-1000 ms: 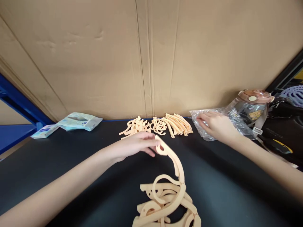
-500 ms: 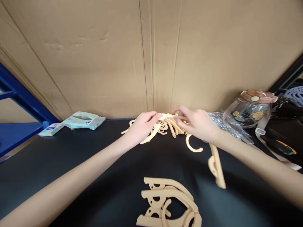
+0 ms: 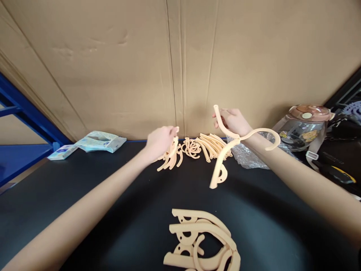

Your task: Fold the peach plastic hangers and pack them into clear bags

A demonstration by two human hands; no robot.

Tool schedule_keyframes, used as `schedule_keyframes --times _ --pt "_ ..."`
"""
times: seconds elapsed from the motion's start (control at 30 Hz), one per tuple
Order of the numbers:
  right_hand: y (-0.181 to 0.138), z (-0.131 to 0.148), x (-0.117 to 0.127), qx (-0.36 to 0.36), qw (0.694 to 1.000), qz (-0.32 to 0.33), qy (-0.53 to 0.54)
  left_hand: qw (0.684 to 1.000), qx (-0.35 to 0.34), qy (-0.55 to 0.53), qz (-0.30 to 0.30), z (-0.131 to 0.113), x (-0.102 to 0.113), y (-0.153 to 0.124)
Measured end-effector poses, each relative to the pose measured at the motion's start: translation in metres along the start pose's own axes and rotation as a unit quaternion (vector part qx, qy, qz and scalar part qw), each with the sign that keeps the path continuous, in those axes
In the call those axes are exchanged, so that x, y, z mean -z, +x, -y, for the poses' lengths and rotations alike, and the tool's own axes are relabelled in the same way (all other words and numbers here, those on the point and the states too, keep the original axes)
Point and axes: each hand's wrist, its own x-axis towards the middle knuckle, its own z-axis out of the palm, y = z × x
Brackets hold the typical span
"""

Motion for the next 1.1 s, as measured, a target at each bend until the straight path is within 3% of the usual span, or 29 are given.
schedule_keyframes --times 0.1,0.17,0.23,0.3,0.37,0.43,0.47,0.57,0.67,0.73,0.8,0.97,1.1 --pt "-0.001 0.002 0.008 -0.021 0.996 -0.022 0.085 0.999 0.032 -0.024 -0.037 0.018 0.006 0.012" --pt "-0.005 0.003 0.007 -0.03 0.986 -0.038 0.16 0.997 0.02 -0.074 -0.031 0.017 0.003 0.01" --pt "-0.009 0.001 0.004 -0.041 0.967 -0.064 0.243 0.989 0.002 -0.149 0.028 0.008 -0.002 0.002" --pt "-0.01 -0.003 0.003 -0.04 0.956 -0.09 0.275 0.944 0.014 -0.295 0.148 -0.002 -0.006 -0.005" --pt "-0.011 -0.006 0.007 -0.006 0.98 -0.088 0.178 0.861 0.046 -0.443 0.245 -0.007 -0.011 -0.01" --pt "-0.014 -0.007 0.013 0.058 0.997 -0.042 -0.037 0.807 0.07 -0.518 0.276 -0.008 -0.015 -0.012" --pt "-0.017 -0.006 0.016 0.094 0.983 -0.008 -0.157 0.805 0.073 -0.522 0.273 -0.007 -0.018 -0.012" --pt "-0.028 0.002 0.016 0.193 0.89 0.09 -0.402 0.786 0.083 -0.543 0.285 -0.007 -0.025 -0.016" --pt "-0.041 0.008 0.006 0.27 0.796 0.142 -0.523 0.784 0.084 -0.539 0.296 -0.007 -0.028 -0.02" --pt "-0.047 0.008 -0.004 0.28 0.761 0.159 -0.562 0.796 0.083 -0.524 0.291 -0.007 -0.029 -0.021" --pt "-0.049 0.005 -0.014 0.257 0.766 0.171 -0.564 0.819 0.08 -0.498 0.274 -0.007 -0.028 -0.021" --pt "-0.037 -0.013 -0.028 0.162 0.81 0.147 -0.544 0.882 0.057 -0.405 0.231 -0.02 -0.028 -0.03" --pt "-0.018 -0.036 -0.021 0.058 0.835 0.068 -0.543 0.885 0.024 -0.387 0.256 -0.037 -0.025 -0.037"
